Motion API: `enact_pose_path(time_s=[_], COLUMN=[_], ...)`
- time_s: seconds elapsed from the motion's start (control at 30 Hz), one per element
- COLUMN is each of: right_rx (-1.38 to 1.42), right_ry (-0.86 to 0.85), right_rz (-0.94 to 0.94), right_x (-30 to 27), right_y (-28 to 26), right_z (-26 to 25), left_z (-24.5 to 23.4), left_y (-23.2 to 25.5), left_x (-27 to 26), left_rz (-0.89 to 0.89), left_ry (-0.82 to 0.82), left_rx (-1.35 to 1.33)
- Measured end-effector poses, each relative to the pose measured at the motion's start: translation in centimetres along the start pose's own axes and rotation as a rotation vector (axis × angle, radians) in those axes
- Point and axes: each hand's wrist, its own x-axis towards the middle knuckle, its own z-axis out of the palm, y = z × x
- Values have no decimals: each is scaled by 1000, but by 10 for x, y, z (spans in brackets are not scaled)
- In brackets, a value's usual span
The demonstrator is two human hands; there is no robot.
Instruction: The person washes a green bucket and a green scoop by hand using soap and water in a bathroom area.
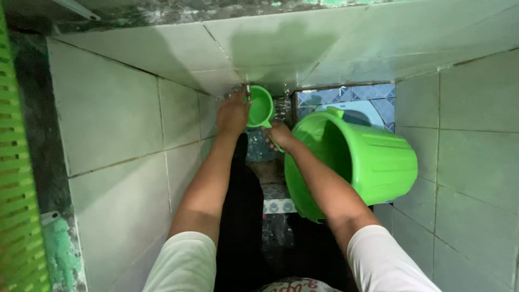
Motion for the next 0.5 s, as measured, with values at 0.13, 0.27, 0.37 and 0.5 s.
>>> enact_pose_path(time_s=[0.13, 0.27, 0.37, 0.5], right_rx=[-51, -54, 24, -51], right_ry=[32, 24, -5, 16], right_rz=[0, -33, -55, -108], right_x=[-9, -12, -11, -13], right_y=[-11, -9, -2, 9], right_z=[3, 2, 2, 1], left_z=[17, 45, 47, 46], left_y=[-8, -25, -20, -3], left_x=[27, 52, 53, 49], left_rz=[-42, 74, -14, -236], left_ry=[-79, -158, -242, -35], left_rx=[248, 481, 444, 97])
